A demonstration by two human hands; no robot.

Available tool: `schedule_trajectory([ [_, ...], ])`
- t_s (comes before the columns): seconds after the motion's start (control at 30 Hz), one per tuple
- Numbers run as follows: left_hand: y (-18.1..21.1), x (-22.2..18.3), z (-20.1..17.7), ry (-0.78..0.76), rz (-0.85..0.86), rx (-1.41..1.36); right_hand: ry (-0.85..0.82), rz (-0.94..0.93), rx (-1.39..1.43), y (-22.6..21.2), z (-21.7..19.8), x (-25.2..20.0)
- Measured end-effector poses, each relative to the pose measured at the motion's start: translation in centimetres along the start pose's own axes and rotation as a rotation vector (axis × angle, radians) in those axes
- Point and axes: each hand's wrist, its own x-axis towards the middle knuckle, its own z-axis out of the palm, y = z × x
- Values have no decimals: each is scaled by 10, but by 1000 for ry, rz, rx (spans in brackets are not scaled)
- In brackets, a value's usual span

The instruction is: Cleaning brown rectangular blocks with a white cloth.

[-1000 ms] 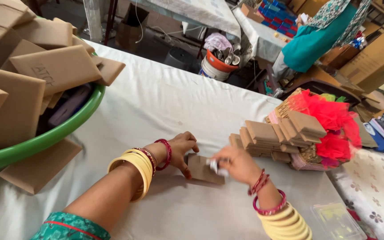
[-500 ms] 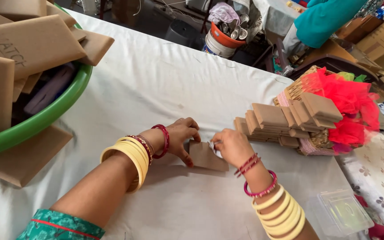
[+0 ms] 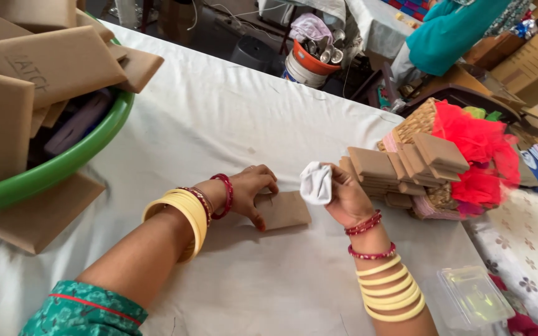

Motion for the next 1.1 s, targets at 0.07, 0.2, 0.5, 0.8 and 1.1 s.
schedule_trajectory([
  [0.07,-4,2,1,14,12,-6,-79,29,-394,-10,32,-13],
  [0.2,1,-1,-2,33,24,-22,-520,-250,-1462,-15,109,-32],
  [0.5,11,-5,-7,32,-41,-156,-195,-487,-1679,28,123,-16],
  [0.8,10,-5,-3,94,8,-172,142,-211,-762,45,64,13],
  [1.1,29,1,8,76,-151,185,-130,-55,-205,-19,-14,-2],
])
